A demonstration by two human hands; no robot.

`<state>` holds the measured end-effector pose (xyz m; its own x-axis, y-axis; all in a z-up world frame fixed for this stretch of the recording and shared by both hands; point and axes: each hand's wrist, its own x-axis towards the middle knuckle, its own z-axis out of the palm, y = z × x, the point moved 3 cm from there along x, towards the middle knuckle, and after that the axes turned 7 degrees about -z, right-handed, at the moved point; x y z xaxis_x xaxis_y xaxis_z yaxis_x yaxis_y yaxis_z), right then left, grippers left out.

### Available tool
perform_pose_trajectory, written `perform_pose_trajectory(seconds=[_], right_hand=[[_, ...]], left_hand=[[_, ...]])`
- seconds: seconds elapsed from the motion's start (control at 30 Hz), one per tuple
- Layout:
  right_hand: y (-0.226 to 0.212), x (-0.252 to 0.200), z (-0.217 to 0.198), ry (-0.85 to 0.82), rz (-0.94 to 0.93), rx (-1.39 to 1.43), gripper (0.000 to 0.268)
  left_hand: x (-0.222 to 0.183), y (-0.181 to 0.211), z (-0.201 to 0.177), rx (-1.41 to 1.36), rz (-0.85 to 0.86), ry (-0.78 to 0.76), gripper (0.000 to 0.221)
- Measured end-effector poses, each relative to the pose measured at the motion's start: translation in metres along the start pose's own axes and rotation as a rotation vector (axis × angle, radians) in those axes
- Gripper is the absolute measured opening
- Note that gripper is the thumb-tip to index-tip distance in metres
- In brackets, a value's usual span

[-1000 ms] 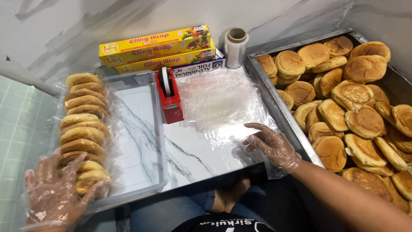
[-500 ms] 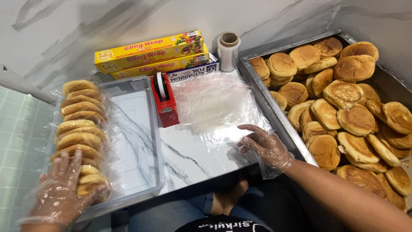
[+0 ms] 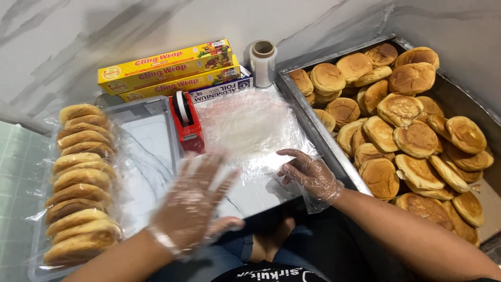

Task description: Wrapping individual bread rolls in plastic film for packaging

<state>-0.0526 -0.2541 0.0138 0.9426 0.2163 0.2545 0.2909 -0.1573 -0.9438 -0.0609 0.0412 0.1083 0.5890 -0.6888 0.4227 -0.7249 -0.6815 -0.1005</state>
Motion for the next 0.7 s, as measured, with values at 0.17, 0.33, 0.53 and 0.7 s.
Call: perform_pose_trajectory(seconds=[0.17,0.33,0.53,0.7], right_hand=[[0.001,0.000,-0.002,-0.006,0.003,-0.134,0.040],[0.002,-0.002,-0.001,0.033,0.009,-0.132,0.033],[0.004,0.001,-0.004,0.070,0.170,-0.147,0.025],[0.001,0.002,-0.004,-0.016,0.297,-0.328,0.020]], left_hand=[[0.023,0.044,0.078,0.125,0.271,0.018,0.095],[0.047,0.044,0.116,-0.041,0.197,-0.200,0.087],[0.061,0.016,0.134,-0.309,-0.166,-0.648,0.061],[0.056,0.000,0.149,-0.335,-0.221,-0.673,0.047]])
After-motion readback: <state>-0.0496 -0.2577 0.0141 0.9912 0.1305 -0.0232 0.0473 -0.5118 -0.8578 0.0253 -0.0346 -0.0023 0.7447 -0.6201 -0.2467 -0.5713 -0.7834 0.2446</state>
